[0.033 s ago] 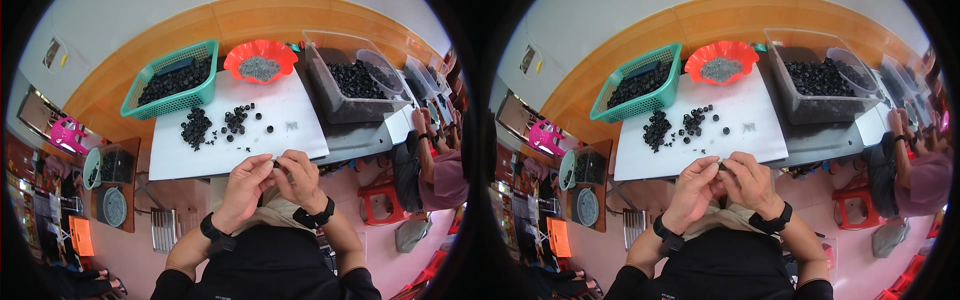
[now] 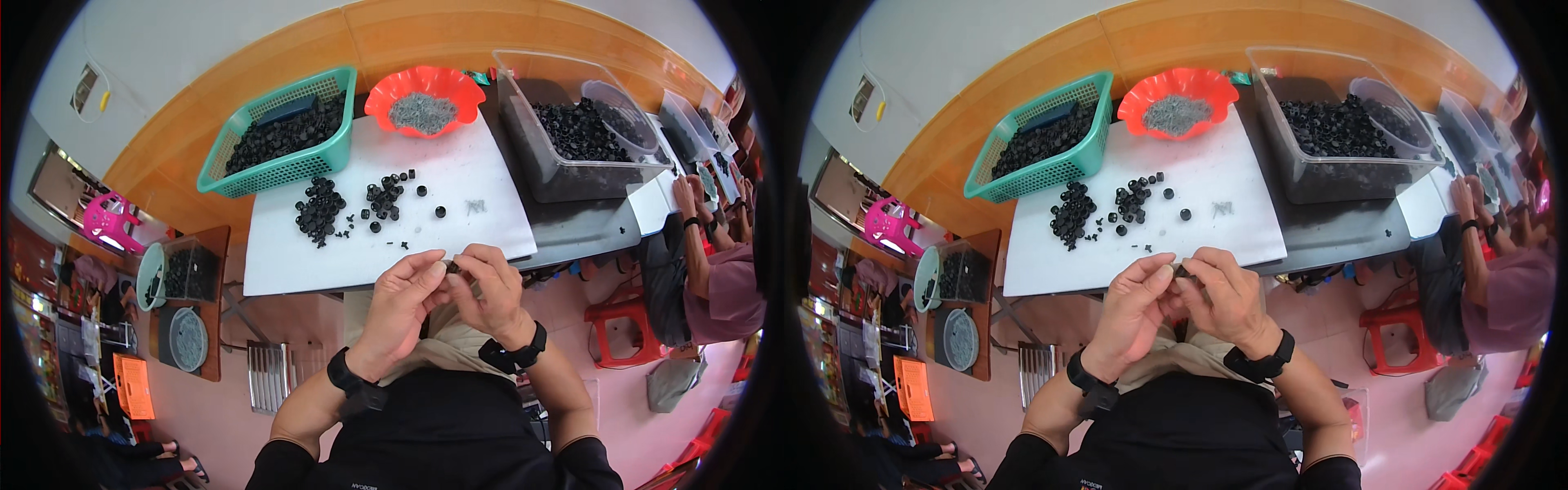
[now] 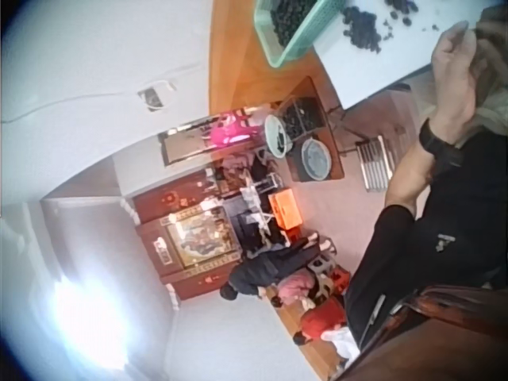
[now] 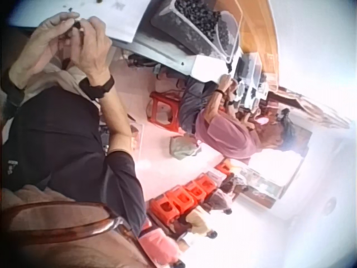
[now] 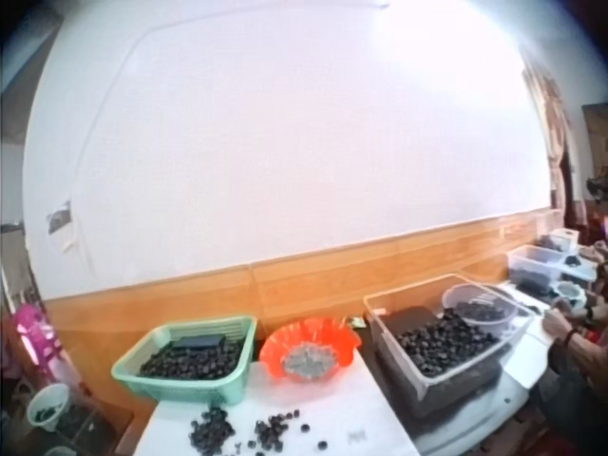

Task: Assembling small black plastic components by hand at a workbench.

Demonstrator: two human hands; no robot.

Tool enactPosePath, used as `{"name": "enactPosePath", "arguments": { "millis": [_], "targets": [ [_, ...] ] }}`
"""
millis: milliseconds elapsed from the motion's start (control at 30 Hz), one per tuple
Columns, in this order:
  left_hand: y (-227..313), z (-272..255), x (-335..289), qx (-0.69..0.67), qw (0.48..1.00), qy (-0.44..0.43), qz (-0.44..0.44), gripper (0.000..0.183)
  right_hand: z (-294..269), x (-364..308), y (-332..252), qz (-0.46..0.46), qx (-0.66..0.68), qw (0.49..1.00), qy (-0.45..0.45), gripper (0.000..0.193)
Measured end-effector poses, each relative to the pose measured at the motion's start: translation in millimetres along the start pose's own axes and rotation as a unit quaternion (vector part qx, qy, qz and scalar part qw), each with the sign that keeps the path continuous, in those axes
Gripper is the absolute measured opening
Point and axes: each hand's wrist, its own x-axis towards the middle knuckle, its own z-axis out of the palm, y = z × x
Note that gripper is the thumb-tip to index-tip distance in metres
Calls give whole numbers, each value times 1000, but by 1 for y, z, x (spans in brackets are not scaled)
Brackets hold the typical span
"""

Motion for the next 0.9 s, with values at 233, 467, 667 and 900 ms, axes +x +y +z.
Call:
{"name": "enactPosePath", "arguments": {
  "millis": [233, 467, 667, 900],
  "targets": [
    [11, -8, 40, 404, 895, 52, 180, 26, -17, 5, 10, 33, 39, 998, 40, 30],
    [20, -15, 95, 705, 637, 43, 310, 30, -25, -2, 14, 58, 63, 995, 57, 26],
    [23, -11, 111, 779, 582, 13, 234, 33, -31, -7, 14, 82, 71, 992, 59, 23],
    [30, -7, 102, 738, 635, 6, 229, 28, -29, -6, 20, 112, 105, 986, 64, 21]
  ]
}}
